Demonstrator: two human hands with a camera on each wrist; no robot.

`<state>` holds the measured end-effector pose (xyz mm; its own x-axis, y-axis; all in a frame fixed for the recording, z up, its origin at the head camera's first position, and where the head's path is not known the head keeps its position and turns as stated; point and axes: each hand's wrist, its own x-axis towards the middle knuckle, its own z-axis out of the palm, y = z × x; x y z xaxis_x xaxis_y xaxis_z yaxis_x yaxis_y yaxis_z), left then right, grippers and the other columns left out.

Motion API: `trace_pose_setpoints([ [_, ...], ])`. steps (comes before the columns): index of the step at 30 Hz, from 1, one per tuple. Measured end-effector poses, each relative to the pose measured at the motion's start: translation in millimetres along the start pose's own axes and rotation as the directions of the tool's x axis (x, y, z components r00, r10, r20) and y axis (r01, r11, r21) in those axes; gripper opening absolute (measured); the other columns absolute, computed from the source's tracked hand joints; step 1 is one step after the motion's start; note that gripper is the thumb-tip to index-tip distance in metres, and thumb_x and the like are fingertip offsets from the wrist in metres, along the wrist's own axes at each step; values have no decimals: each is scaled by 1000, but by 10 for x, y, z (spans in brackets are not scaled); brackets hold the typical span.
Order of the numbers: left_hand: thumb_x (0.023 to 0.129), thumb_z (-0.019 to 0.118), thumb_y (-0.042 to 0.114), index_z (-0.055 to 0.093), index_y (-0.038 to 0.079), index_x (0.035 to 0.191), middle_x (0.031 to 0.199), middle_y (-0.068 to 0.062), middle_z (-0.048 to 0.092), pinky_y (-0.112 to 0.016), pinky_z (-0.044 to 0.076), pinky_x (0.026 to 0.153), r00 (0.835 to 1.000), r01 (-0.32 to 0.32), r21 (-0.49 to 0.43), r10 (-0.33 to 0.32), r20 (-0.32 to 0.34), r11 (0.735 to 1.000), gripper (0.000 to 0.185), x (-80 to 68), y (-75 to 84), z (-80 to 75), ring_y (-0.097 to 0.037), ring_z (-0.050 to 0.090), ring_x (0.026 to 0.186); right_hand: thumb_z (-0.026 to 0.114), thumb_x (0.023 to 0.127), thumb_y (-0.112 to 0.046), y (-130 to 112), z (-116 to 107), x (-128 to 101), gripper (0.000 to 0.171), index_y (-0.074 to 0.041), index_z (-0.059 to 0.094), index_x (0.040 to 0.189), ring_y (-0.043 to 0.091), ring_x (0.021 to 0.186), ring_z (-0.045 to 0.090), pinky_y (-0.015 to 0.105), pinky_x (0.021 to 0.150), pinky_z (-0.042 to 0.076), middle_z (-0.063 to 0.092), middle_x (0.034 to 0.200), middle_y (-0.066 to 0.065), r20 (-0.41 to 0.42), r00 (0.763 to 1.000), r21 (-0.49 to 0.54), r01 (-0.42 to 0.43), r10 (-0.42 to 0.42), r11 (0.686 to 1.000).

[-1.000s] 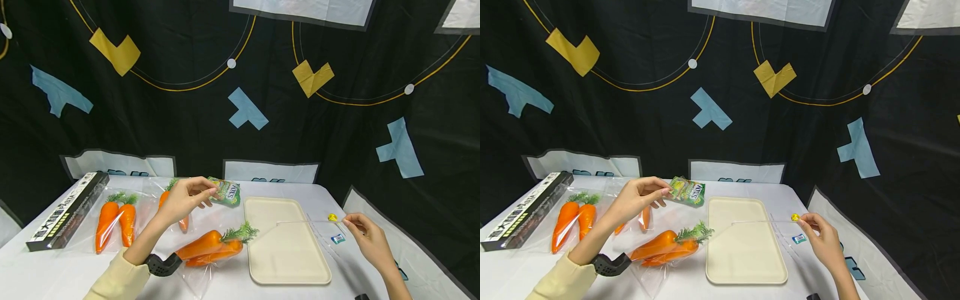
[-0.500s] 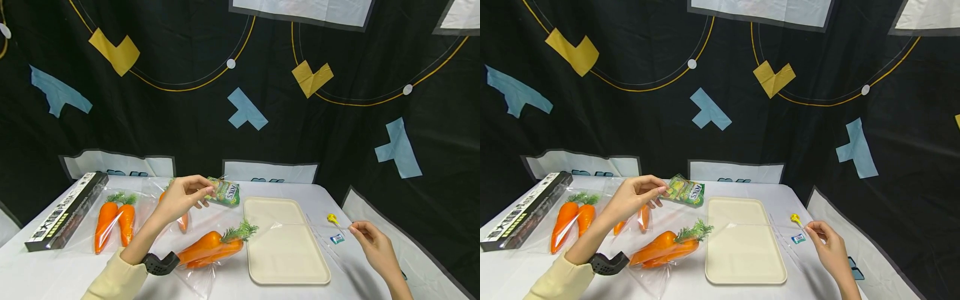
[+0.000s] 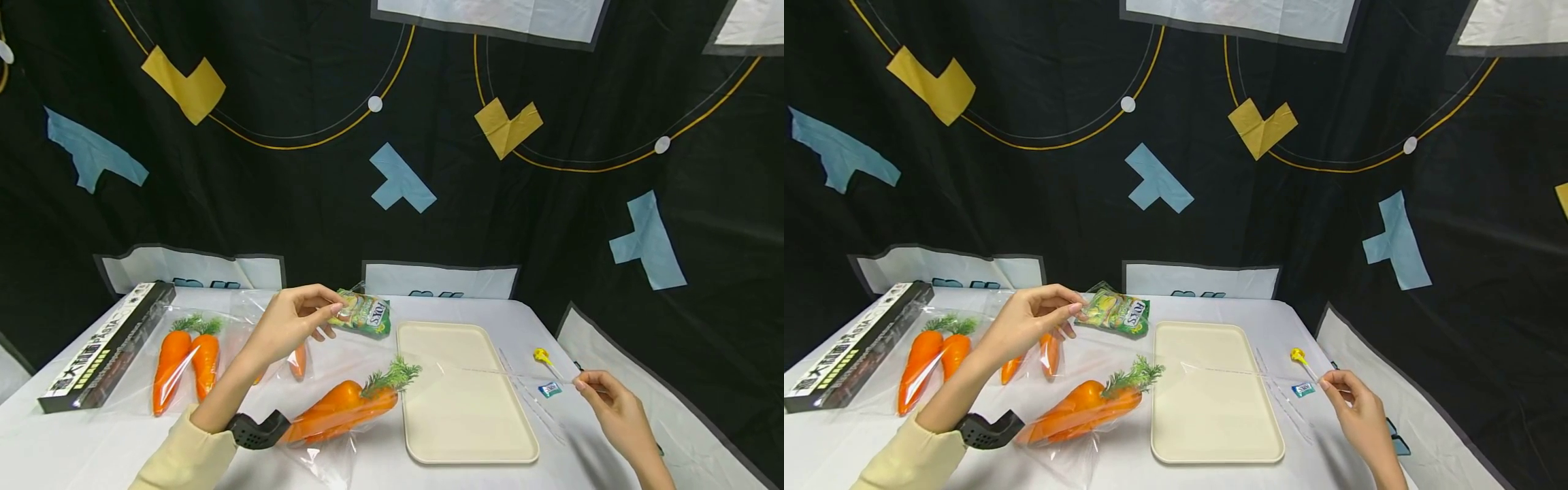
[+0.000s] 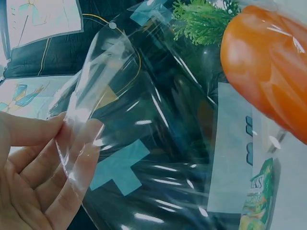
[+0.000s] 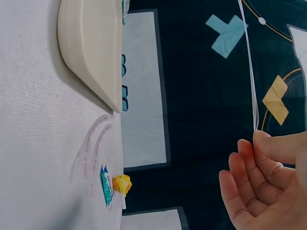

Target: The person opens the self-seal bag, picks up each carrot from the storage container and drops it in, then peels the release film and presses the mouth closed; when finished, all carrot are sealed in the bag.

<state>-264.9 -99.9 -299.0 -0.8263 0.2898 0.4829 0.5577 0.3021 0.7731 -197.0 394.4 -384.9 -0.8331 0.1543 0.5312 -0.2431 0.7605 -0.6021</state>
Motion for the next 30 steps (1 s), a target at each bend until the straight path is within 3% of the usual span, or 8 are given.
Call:
trace_pose_setpoints([
  [6, 92, 67, 19, 69, 9, 97, 86, -4, 70, -34, 57, 59, 1000, 3, -5, -3, -1, 1000, 11, 4, 7, 1, -22, 67, 63, 61, 97, -19, 7, 34, 7, 15, -5, 65, 97, -9, 83, 55, 9, 67, 44, 68, 92, 8, 25, 999, -15, -31, 31, 999],
  [12, 92, 67, 19, 69, 9, 97, 85, -4, 70, -33, 57, 59, 1000, -5, 17, 5, 3, 1000, 11, 7, 6, -11, -22, 66, 63, 59, 97, -17, 60, 29, 20, 17, -2, 64, 99, -9, 82, 55, 8, 67, 44, 68, 90, 7, 26, 1000, -10, -9, 9, 1000],
  [18, 93, 66, 18, 69, 11, 99, 86, -2, 69, -29, 54, 58, 999, -15, 88, 19, -40, 996, 9, -3, -4, -109, -19, 65, 64, 60, 96, -14, 306, 26, 46, 13, -1, 63, 96, -3, 75, 62, 8, 67, 47, 66, 81, -2, -65, 997, 123, 37, -29, 992],
  [22, 93, 65, 19, 69, 13, 99, 89, -3, 70, -30, 54, 60, 999, -11, 121, 15, -33, 993, 9, -2, -4, -128, -20, 65, 65, 61, 95, -12, 359, 38, 67, 10, -2, 64, 96, -2, 74, 63, 7, 68, 46, 66, 83, -2, -92, 995, 181, 48, -31, 982],
  [30, 93, 66, 18, 70, 14, 99, 90, -4, 70, -31, 55, 60, 999, -1, 120, 6, -37, 993, 8, -4, 0, -95, -17, 67, 66, 63, 95, -17, 64, -42, 107, 22, 4, 64, 102, -17, 76, 54, 5, 63, 44, 64, 84, -16, -166, 982, 44, -86, 92, 995],
])
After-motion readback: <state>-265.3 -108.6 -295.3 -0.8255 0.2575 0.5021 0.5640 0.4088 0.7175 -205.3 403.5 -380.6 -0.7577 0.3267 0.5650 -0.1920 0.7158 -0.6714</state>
